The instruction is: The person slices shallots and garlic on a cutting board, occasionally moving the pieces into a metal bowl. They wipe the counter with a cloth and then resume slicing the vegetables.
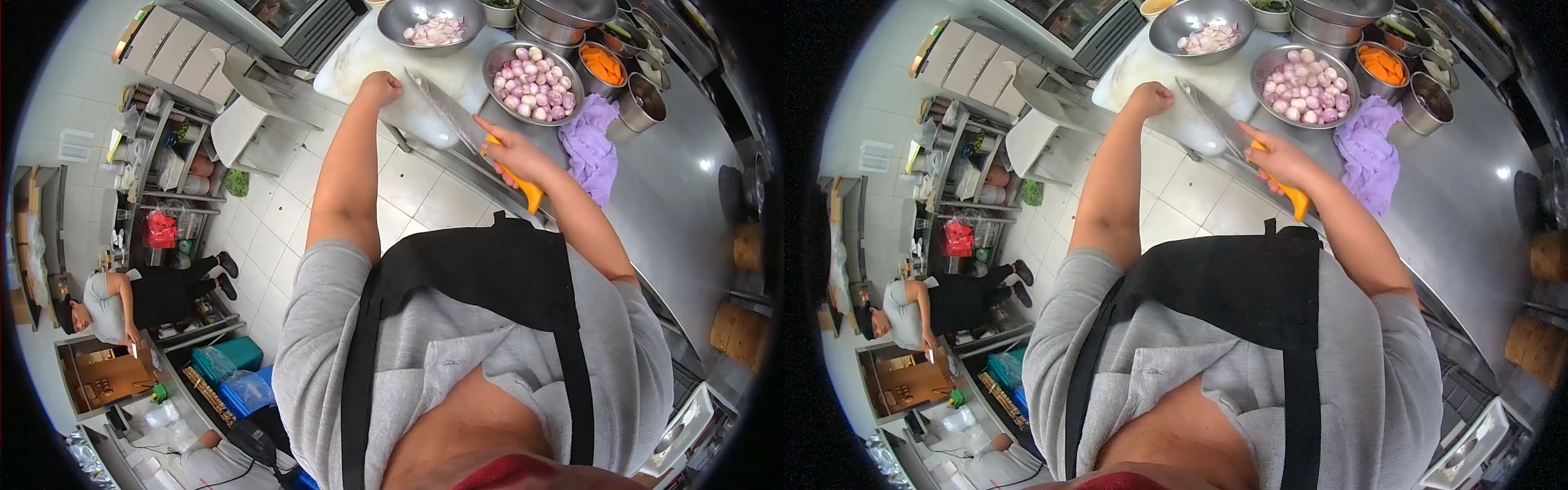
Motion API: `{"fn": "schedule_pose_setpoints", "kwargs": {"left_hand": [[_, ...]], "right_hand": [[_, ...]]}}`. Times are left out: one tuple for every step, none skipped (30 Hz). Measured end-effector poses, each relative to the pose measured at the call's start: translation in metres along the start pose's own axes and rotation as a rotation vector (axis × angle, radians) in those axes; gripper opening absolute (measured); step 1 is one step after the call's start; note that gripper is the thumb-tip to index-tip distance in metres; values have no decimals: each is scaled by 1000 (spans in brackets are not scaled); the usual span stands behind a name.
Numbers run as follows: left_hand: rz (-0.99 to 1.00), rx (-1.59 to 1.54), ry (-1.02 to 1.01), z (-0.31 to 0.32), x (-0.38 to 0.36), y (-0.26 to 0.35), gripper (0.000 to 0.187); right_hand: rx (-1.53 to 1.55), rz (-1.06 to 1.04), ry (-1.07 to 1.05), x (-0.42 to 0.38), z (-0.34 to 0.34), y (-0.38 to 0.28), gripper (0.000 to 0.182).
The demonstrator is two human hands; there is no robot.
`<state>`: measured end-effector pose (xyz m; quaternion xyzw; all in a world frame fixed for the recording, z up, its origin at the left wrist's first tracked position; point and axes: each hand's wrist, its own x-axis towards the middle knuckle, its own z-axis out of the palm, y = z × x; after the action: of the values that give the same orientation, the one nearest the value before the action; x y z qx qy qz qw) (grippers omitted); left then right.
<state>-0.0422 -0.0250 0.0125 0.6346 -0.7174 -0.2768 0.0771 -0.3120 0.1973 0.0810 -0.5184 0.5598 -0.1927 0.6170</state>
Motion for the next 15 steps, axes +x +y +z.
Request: {"fn": "schedule_pose_setpoints", "kwargs": {"left_hand": [[27,4,6,-1,-4,3,24],[54,5,10,0,-9,7,22],[58,3,9,3,-11,9,22],[70,45,222,6,-14,12,21],[81,86,435,9,-17,15,21],[86,85,437,9,-28,23,21],[346,148,539,7,-48,38,27],[607,210,635,8,-70,52,33],[695,271,589,14,-92,65,38],[783,332,541,23,-110,76,43],[786,331,539,32,-120,84,43],[911,279,486,40,-128,90,38],[1035,224,433,44,-132,93,33],[1041,220,435,46,-127,92,33],[1024,241,428,48,-121,90,27]], "right_hand": [[-61,-4,23,-1,-2,1,53],[-123,-5,47,-2,-4,2,53],[-125,-3,51,1,-4,11,53],[-346,-238,197,7,-3,23,54],[-567,-474,343,11,-3,31,54],[-568,-474,348,7,-2,26,54],[-691,-384,382,-1,1,15,53],[-812,-289,413,-9,4,7,53],[-811,-286,416,-15,7,0,53],[-891,-283,439,-20,9,-6,49],[-970,-279,461,-22,11,-8,46],[-970,-276,461,-22,13,-7,46],[-998,-315,489,-20,14,-4,45],[-1029,-355,521,-19,14,-4,44],[-1033,-351,525,-20,15,-5,44]]}}
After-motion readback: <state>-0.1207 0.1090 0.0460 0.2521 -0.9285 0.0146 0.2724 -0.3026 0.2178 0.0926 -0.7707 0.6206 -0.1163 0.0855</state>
